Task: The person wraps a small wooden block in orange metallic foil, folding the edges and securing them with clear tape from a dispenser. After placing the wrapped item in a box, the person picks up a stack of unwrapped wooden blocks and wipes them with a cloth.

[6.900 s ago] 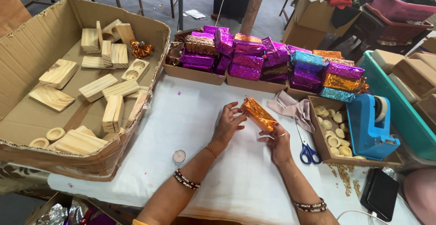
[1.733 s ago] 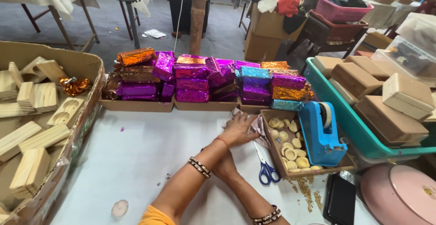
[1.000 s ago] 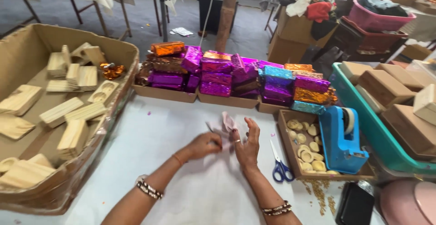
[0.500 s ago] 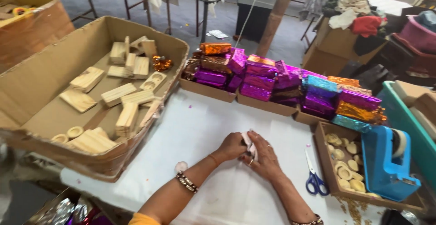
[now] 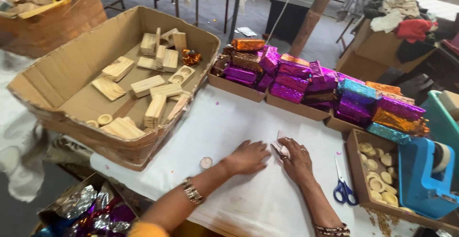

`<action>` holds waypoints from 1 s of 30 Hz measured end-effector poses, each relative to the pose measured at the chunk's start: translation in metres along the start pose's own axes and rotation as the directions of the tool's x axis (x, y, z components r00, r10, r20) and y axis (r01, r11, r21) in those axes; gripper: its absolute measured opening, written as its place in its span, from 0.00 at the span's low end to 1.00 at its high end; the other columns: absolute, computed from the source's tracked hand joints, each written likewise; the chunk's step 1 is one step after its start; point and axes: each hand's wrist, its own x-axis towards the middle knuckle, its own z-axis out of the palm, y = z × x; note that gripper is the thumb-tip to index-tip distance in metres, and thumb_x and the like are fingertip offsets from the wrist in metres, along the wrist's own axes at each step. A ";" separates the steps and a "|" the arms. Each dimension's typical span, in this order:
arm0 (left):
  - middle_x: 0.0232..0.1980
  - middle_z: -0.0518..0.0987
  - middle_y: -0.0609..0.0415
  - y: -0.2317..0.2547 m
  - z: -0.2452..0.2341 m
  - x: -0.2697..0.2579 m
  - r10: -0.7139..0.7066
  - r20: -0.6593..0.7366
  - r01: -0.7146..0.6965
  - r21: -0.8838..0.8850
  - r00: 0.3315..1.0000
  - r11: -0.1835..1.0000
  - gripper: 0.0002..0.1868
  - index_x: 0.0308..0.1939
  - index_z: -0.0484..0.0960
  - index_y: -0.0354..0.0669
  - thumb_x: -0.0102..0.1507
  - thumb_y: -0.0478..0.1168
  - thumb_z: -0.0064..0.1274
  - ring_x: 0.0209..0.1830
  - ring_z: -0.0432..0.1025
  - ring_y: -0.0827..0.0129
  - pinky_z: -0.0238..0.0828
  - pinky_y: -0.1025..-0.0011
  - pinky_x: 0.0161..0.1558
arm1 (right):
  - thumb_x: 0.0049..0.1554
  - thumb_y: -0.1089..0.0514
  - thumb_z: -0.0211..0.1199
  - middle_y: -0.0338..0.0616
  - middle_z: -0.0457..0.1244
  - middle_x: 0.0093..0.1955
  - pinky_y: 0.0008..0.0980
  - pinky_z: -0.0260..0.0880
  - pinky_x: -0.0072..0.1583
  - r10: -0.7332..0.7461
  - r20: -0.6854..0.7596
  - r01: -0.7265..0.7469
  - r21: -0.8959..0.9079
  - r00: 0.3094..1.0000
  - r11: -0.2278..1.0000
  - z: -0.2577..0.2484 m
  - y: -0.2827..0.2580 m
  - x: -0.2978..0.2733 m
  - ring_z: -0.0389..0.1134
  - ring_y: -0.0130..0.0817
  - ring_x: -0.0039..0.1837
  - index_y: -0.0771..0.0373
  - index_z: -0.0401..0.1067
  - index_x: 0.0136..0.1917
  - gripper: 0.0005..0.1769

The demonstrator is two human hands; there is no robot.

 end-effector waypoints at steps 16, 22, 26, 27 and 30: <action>0.34 0.86 0.51 -0.062 -0.157 -0.226 -0.752 -0.279 0.802 0.213 0.597 0.558 0.10 0.46 0.83 0.47 0.64 0.45 0.57 0.31 0.82 0.65 0.79 0.67 0.34 | 0.51 0.61 0.62 0.44 0.63 0.70 0.51 0.53 0.75 -0.046 -0.039 0.047 0.032 0.998 0.998 -0.001 0.003 0.001 0.60 0.47 0.74 0.51 0.68 0.68 0.30; 0.28 0.84 0.49 -0.039 -0.163 -0.226 -0.609 -0.486 0.760 0.208 0.627 0.616 0.06 0.38 0.85 0.47 0.57 0.39 0.60 0.30 0.81 0.60 0.77 0.63 0.34 | 0.54 0.60 0.60 0.44 0.63 0.70 0.51 0.52 0.76 -0.035 -0.028 0.036 0.032 0.999 0.999 0.000 0.004 0.001 0.60 0.45 0.74 0.50 0.68 0.68 0.28; 0.26 0.84 0.49 -0.039 -0.161 -0.226 -0.648 -0.440 0.775 0.219 0.621 0.593 0.06 0.40 0.84 0.46 0.59 0.40 0.59 0.29 0.81 0.63 0.77 0.66 0.34 | 0.54 0.60 0.60 0.44 0.64 0.70 0.50 0.52 0.76 -0.027 -0.025 0.028 0.036 0.999 0.999 0.001 0.004 -0.001 0.60 0.45 0.74 0.49 0.69 0.68 0.28; 0.26 0.84 0.49 -0.039 -0.162 -0.226 -0.642 -0.439 0.765 0.203 0.629 0.611 0.08 0.42 0.83 0.46 0.59 0.39 0.59 0.27 0.81 0.63 0.77 0.65 0.33 | 0.54 0.60 0.61 0.45 0.63 0.70 0.50 0.52 0.76 -0.020 -0.030 0.021 0.028 0.999 0.999 0.002 0.005 0.000 0.60 0.46 0.74 0.49 0.69 0.68 0.28; 0.29 0.84 0.50 -0.056 -0.156 -0.226 -0.664 -0.377 0.755 0.183 0.646 0.630 0.09 0.44 0.83 0.47 0.62 0.42 0.57 0.28 0.81 0.65 0.78 0.67 0.33 | 0.53 0.61 0.61 0.46 0.63 0.70 0.50 0.52 0.76 -0.031 -0.043 0.032 0.024 0.999 0.999 0.004 0.007 -0.001 0.60 0.47 0.74 0.49 0.69 0.68 0.29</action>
